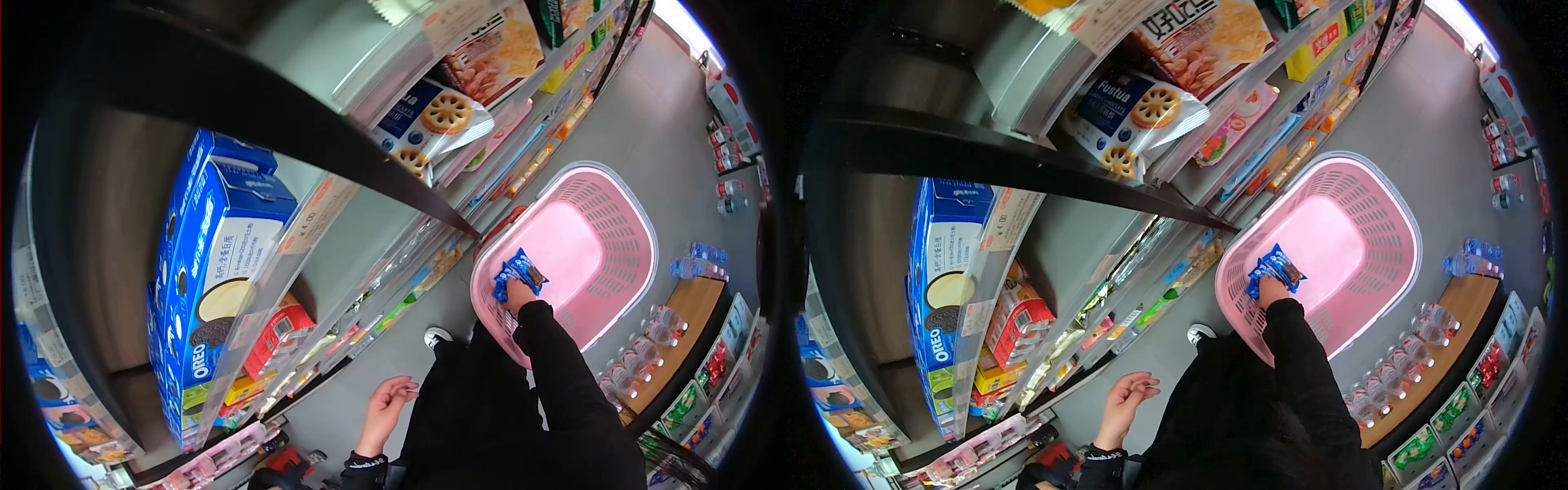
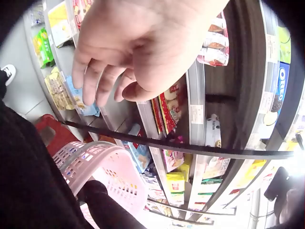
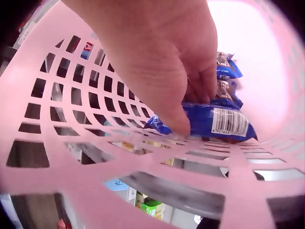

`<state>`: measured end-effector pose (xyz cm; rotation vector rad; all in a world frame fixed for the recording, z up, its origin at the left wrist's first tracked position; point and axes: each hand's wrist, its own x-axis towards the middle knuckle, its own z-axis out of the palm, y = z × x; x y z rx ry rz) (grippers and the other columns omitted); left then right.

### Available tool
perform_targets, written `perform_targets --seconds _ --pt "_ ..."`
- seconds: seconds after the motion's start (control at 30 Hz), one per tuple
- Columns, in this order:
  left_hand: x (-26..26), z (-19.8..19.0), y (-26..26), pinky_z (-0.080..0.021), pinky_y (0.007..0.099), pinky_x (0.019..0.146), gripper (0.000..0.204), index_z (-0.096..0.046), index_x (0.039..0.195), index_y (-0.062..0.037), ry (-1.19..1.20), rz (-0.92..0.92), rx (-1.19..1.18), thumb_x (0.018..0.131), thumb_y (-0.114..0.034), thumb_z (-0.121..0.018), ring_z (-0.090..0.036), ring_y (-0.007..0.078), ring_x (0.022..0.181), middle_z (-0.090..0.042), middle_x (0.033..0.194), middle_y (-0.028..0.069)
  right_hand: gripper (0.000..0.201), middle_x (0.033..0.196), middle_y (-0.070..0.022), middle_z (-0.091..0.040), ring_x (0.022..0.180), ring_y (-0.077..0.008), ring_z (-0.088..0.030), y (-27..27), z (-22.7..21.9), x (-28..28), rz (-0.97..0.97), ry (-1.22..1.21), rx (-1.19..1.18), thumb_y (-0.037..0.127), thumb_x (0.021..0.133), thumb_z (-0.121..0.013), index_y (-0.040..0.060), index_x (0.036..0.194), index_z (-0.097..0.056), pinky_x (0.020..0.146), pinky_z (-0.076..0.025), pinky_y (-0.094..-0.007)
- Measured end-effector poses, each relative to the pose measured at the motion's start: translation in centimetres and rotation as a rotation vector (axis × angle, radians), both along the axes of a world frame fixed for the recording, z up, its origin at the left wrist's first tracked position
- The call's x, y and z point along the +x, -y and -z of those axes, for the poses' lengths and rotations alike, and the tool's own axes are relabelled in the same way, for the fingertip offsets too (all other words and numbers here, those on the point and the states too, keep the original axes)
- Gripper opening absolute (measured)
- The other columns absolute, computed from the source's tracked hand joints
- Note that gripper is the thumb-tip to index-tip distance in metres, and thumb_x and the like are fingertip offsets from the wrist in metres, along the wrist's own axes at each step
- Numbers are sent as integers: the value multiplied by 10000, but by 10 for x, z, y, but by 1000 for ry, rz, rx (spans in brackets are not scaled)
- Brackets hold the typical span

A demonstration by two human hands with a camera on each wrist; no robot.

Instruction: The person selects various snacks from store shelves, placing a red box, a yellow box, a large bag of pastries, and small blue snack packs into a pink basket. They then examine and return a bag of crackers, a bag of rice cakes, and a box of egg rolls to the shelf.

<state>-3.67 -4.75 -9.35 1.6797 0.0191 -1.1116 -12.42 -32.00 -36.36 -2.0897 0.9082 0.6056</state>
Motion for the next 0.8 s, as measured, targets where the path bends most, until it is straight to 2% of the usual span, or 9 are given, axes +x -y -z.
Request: perform_targets --seconds 0.07,0.17,0.33,0.47,0.53,0.57,0.63,0.73,0.8 --pt "4 1 4 -425 297 799 247 -448 1056 14 2 39 -1 818 -6 -390 -541 191 859 -537 970 137 491 972 -174 -515 897 -334 -514 -2 -5 -2 -93 -50 -71 204 532 -706 26 939 -498 759 -436 -392" --pt "8 -1 9 -421 294 799 261 -439 1070 11 -6 92 15 814 -4 -388 -540 187 865 -535 982 135 485 1020 -156 -492 914 -339 -506 -1 -11 -2 -59 -71 -36 204 532 -713 47 944 -510 769 -436 -398" --pt "11 -4 9 -412 273 800 264 -433 1075 15 -18 166 19 816 -4 -385 -530 173 873 -532 995 123 491 889 -176 -558 876 -301 -528 9 -8 -8 -150 56 8 166 515 -680 17 953 -516 743 -426 -359" --pt "18 0 12 -418 287 788 259 -435 1079 5 -15 217 -33 826 -33 -394 -540 184 863 -534 989 121 465 872 -150 -571 815 -260 -559 46 -37 -19 16 230 0 136 543 -667 4 964 -520 704 -443 -333" --pt "22 -2 20 -419 283 785 255 -437 1080 7 4 233 -63 835 -51 -401 -541 180 863 -536 988 115 488 828 -124 -573 799 -175 -559 69 -79 -24 344 378 535 92 614 -618 -40 1055 -457 698 -446 -277" --pt "24 -4 25 -419 283 785 255 -437 1080 7 2 234 -82 835 -51 -401 -541 180 863 -536 988 115 488 828 -124 -573 799 -175 -559 73 -105 -27 342 376 515 92 614 -618 -40 1055 -457 698 -446 -277" --pt "27 -8 35 -420 280 783 253 -436 1081 11 -10 261 -116 841 -68 -409 -540 179 866 -537 986 114 512 872 -82 -549 804 -111 -528 78 -163 -27 483 604 814 45 659 -593 -48 1122 -395 709 -431 -232" --pt "28 -20 56 -415 276 792 280 -423 1100 14 -17 294 -213 842 -94 -435 -536 175 883 -538 989 109 485 936 -63 -539 835 -110 -522 64 -227 -22 453 706 1029 10 695 -584 -38 1133 -381 746 -422 -237" --pt "24 -33 69 -411 275 799 301 -413 1112 14 -8 298 -261 837 -101 -451 -532 170 892 -537 992 104 557 936 -41 -531 820 -100 -522 47 -256 -9 384 717 1097 -3 658 -608 -10 1161 -368 673 -443 -217"
